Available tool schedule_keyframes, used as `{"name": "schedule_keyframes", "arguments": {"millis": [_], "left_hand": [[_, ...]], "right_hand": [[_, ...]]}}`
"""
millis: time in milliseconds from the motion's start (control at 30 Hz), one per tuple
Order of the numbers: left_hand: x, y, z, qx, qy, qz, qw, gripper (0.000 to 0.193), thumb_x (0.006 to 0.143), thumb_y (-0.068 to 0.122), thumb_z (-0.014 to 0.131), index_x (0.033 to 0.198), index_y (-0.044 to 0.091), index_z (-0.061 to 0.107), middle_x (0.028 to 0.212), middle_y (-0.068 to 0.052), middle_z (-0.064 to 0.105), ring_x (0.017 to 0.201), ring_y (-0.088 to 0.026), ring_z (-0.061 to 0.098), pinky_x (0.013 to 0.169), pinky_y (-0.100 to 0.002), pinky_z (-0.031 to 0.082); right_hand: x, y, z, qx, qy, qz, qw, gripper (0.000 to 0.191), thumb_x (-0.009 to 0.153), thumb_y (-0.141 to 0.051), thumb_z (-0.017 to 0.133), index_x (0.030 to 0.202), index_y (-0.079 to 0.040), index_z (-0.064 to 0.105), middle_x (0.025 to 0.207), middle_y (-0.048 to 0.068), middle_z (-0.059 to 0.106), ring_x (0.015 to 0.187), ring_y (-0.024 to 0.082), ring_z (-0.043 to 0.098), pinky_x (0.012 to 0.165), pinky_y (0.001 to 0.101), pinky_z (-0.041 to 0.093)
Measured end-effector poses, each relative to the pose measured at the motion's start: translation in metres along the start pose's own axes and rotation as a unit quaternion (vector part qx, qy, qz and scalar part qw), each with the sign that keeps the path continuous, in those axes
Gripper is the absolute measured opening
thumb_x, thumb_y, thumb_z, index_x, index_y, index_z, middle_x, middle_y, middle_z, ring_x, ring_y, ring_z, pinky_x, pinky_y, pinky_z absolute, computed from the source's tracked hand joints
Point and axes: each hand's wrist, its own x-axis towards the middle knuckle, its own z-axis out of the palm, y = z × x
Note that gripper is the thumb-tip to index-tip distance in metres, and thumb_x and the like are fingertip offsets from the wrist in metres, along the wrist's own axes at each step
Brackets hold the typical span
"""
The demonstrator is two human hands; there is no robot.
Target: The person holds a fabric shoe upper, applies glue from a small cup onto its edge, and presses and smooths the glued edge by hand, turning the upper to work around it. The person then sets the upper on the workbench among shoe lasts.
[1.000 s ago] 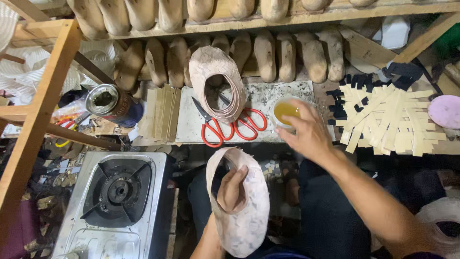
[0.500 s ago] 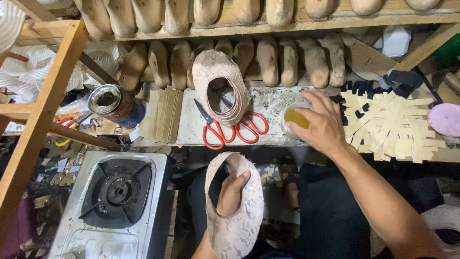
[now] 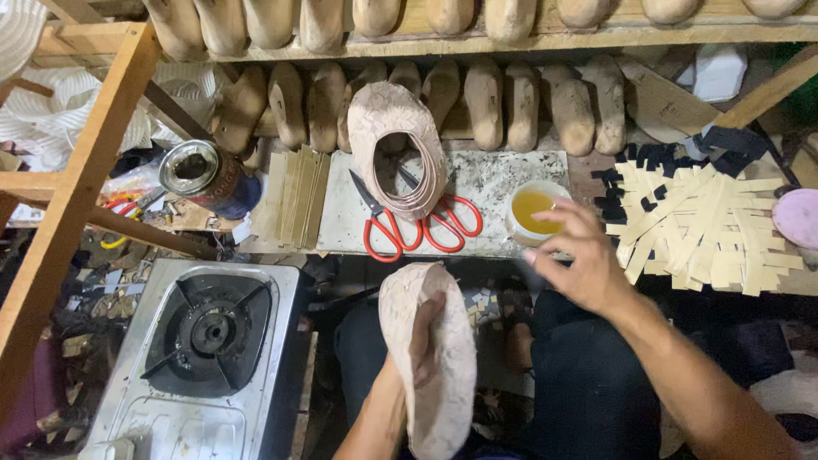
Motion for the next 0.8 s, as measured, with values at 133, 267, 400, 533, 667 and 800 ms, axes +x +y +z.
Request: {"name": "schedule_keyframes", "arguments": {"millis": [133,267,400,533,667,800], "left_hand": [[-0.005,-0.001,0.015,-0.042,-0.069,-0.004,0.997,0.020,0.101,0.012,0.057,0.118,0.004,0.066,0.100,-0.008,0.072,0.089,-0.019,0.071,0.079,-0.034,0.057],[-0.007,-0.001,0.024,-0.024,-0.079,-0.022,0.996,0.021,0.101,0.011,0.056,0.118,0.004,0.065,0.103,-0.009,0.073,0.093,-0.020,0.071,0.083,-0.035,0.058],[-0.008,-0.001,0.026,-0.027,-0.090,-0.025,0.995,0.023,0.100,0.012,0.057,0.120,0.002,0.065,0.105,-0.009,0.072,0.093,-0.019,0.070,0.083,-0.034,0.058],[-0.008,0.001,0.019,-0.013,-0.079,-0.017,0.997,0.025,0.100,0.012,0.058,0.122,0.001,0.064,0.106,-0.009,0.072,0.094,-0.019,0.070,0.083,-0.034,0.058],[-0.006,0.000,0.015,0.001,-0.062,0.008,0.998,0.028,0.100,0.013,0.060,0.124,0.000,0.064,0.108,-0.009,0.071,0.095,-0.018,0.069,0.083,-0.033,0.058],[-0.006,-0.001,0.019,-0.008,-0.057,0.014,0.998,0.026,0.100,0.012,0.060,0.122,-0.001,0.063,0.106,-0.009,0.071,0.092,-0.018,0.070,0.082,-0.034,0.058]], "right_hand": [[-0.032,-0.054,0.011,0.091,-0.009,-0.112,0.989,0.032,0.074,-0.020,0.080,0.105,-0.011,0.077,0.151,0.017,0.047,0.147,0.040,0.036,0.121,0.0545,0.028],[-0.037,-0.074,0.017,0.065,-0.027,-0.189,0.979,0.047,0.074,-0.015,0.078,0.121,-0.016,0.073,0.154,0.018,0.040,0.146,0.043,0.035,0.118,0.0544,0.031],[-0.031,-0.069,0.020,0.052,0.023,-0.181,0.982,0.049,0.075,-0.006,0.077,0.123,-0.016,0.073,0.156,0.020,0.039,0.147,0.044,0.035,0.119,0.0539,0.032],[-0.036,-0.066,0.019,0.089,0.003,-0.201,0.975,0.050,0.071,0.000,0.076,0.118,-0.018,0.075,0.156,0.017,0.041,0.148,0.043,0.037,0.119,0.0528,0.036],[-0.040,-0.066,0.016,0.098,0.017,-0.224,0.970,0.049,0.069,0.000,0.076,0.114,-0.021,0.077,0.154,0.014,0.045,0.146,0.039,0.040,0.117,0.0500,0.039],[-0.042,-0.066,0.016,0.057,0.019,-0.216,0.975,0.048,0.070,-0.001,0.077,0.116,-0.017,0.077,0.151,0.017,0.045,0.143,0.041,0.042,0.115,0.0497,0.040]]}}
